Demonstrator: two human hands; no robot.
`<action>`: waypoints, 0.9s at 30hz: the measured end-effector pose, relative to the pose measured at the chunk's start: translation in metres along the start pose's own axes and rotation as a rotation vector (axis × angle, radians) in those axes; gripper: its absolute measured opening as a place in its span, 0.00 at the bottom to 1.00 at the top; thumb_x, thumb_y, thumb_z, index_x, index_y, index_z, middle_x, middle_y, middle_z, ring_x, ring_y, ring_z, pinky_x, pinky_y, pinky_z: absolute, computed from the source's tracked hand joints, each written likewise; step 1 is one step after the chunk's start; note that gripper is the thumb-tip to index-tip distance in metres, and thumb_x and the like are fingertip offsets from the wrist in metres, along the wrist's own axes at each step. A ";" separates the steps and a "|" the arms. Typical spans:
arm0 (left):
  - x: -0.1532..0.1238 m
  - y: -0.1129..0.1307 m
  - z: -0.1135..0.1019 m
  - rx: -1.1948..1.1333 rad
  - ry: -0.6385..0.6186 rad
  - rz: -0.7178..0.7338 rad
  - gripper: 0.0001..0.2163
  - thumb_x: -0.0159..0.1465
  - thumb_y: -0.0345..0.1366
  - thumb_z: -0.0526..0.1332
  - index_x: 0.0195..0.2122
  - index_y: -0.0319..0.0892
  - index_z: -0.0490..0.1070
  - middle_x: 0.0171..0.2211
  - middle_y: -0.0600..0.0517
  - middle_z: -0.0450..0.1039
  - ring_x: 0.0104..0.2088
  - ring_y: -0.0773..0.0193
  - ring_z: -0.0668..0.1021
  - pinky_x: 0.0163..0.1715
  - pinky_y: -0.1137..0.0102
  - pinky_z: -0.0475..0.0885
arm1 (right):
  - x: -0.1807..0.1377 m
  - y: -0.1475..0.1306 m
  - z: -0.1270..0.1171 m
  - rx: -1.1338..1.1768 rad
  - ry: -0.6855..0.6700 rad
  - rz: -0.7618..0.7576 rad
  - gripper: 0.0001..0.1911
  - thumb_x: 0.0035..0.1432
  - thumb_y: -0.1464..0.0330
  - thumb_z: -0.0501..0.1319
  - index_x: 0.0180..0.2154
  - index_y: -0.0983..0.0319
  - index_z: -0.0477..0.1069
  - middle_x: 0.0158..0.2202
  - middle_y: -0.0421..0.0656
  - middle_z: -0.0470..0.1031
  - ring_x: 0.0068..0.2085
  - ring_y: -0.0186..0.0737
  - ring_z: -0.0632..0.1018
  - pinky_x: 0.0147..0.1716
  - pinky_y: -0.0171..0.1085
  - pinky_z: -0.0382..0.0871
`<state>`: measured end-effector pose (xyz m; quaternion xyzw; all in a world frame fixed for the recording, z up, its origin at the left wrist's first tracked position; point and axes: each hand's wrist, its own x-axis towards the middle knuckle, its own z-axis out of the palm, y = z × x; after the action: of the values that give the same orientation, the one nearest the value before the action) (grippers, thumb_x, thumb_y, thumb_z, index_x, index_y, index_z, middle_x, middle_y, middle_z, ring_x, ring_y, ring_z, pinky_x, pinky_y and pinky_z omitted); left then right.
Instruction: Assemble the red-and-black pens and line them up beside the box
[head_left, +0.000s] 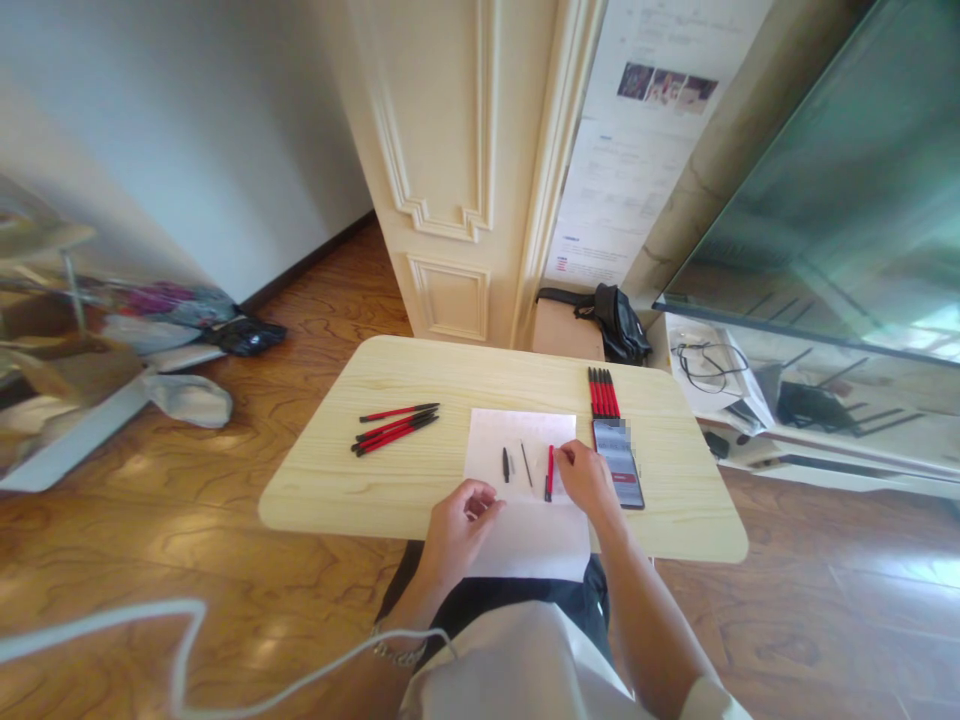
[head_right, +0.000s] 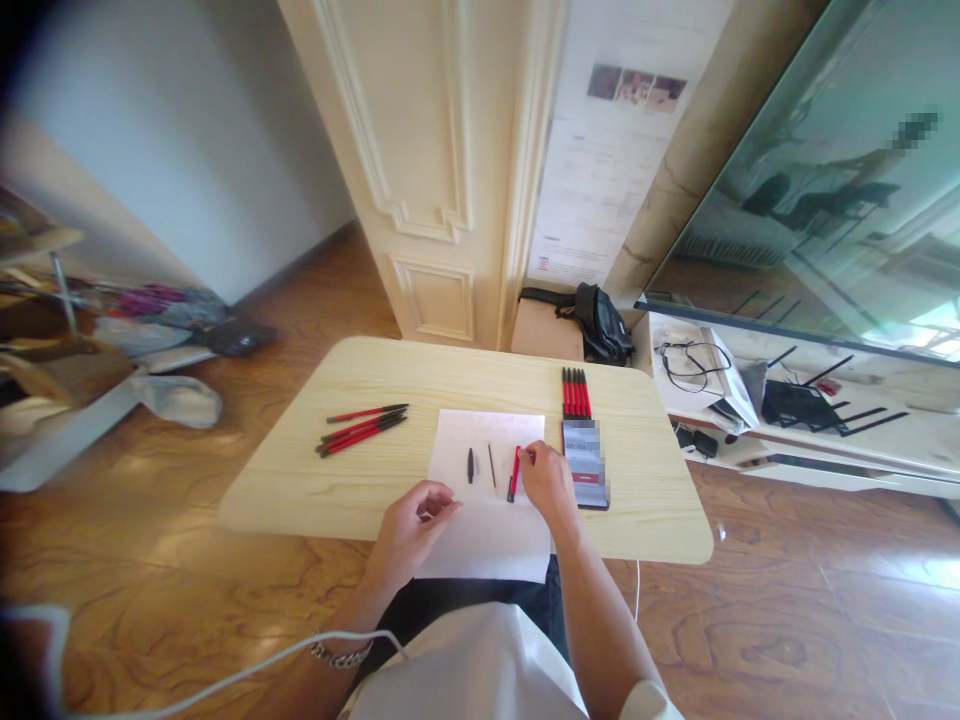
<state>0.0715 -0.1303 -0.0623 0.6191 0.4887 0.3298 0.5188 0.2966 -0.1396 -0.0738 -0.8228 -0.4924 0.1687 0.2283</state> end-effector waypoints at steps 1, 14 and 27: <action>-0.001 0.000 0.001 -0.003 -0.009 -0.002 0.07 0.54 0.41 0.64 0.31 0.44 0.73 0.25 0.54 0.73 0.25 0.64 0.73 0.27 0.72 0.67 | 0.002 -0.001 0.001 -0.020 -0.005 0.007 0.14 0.60 0.61 0.53 0.33 0.61 0.74 0.30 0.45 0.77 0.33 0.41 0.75 0.29 0.35 0.57; 0.000 -0.008 0.009 0.002 -0.073 0.019 0.08 0.55 0.41 0.63 0.32 0.43 0.72 0.26 0.53 0.74 0.26 0.64 0.74 0.26 0.73 0.67 | 0.019 -0.001 0.011 -0.204 -0.062 0.032 0.21 0.56 0.52 0.55 0.32 0.63 0.75 0.30 0.52 0.77 0.33 0.45 0.76 0.29 0.37 0.57; 0.004 0.002 0.019 0.036 -0.128 0.066 0.09 0.59 0.42 0.60 0.35 0.42 0.72 0.29 0.52 0.75 0.30 0.64 0.76 0.29 0.73 0.69 | 0.011 -0.005 0.000 -0.146 -0.059 0.077 0.18 0.56 0.54 0.55 0.36 0.60 0.74 0.33 0.46 0.77 0.36 0.43 0.76 0.31 0.36 0.59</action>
<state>0.0902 -0.1325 -0.0657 0.6640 0.4396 0.2978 0.5264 0.2976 -0.1281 -0.0719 -0.8502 -0.4779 0.1655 0.1464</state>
